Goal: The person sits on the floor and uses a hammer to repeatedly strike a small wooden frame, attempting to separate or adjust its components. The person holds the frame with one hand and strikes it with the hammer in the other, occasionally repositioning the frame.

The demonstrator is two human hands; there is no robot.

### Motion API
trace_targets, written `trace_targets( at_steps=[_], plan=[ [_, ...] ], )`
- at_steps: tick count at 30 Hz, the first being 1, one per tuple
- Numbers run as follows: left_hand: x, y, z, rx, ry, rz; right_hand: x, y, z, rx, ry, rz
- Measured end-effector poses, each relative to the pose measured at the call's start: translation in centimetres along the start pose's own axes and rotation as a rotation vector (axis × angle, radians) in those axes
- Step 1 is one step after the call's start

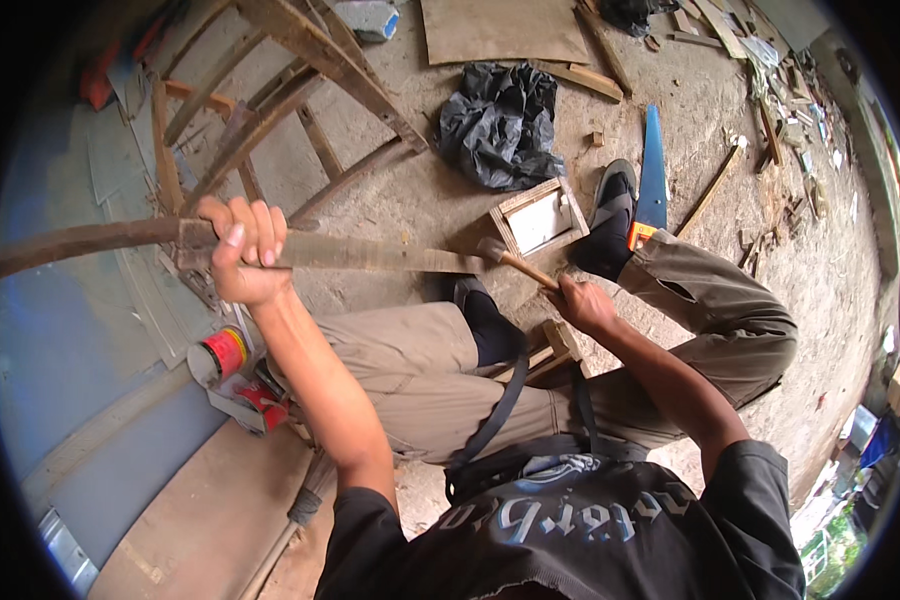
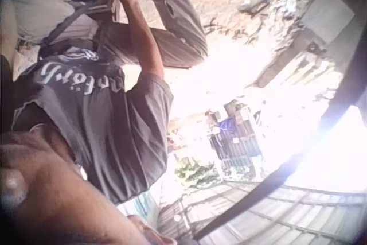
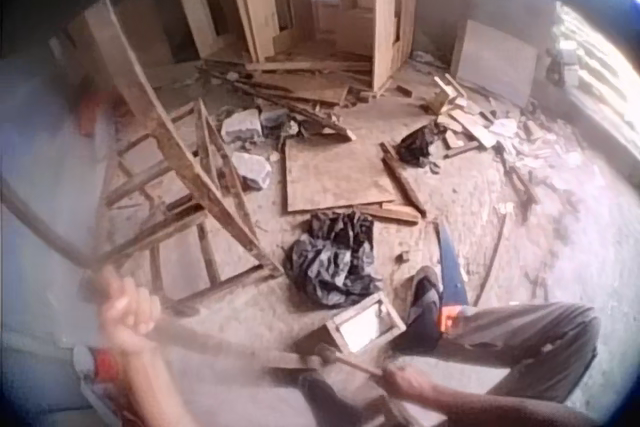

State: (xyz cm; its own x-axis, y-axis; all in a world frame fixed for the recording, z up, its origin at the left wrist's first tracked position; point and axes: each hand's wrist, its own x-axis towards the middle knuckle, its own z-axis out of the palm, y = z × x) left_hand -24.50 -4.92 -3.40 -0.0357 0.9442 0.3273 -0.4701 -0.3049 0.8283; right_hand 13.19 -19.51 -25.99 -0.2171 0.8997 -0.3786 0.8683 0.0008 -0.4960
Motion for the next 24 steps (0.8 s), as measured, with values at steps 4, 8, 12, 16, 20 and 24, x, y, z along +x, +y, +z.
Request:
trace_targets(
  at_steps=[4, 8, 12, 16, 20, 24],
  plan=[
    [0.6, -0.3, -2.0, -0.024, 0.045, 0.006, -0.8, 0.0, -0.4, 0.065, 0.067, 0.021],
    [0.2, -1.6, -4.0, -0.049, 0.196, 0.052, -0.3, -0.3, 0.3, 0.176, 0.131, 0.073],
    [-1.9, -7.7, -5.0, -0.043, 0.367, -0.135, -0.6, 0.1, -0.5, 0.237, 0.128, 0.100],
    [-1.3, -9.7, -1.5, -0.020, 0.306, -0.152, -0.8, 0.5, -1.4, 0.225, 0.217, 0.053],
    [-1.3, -11.3, 0.6, 0.153, 0.217, -0.186, -0.9, 0.7, -1.8, 0.307, 0.281, 0.091],
    [-2.9, -15.9, 0.9, 0.322, 0.193, -0.272, -1.1, 2.0, -1.9, 0.360, 0.405, 0.115]
  ],
)
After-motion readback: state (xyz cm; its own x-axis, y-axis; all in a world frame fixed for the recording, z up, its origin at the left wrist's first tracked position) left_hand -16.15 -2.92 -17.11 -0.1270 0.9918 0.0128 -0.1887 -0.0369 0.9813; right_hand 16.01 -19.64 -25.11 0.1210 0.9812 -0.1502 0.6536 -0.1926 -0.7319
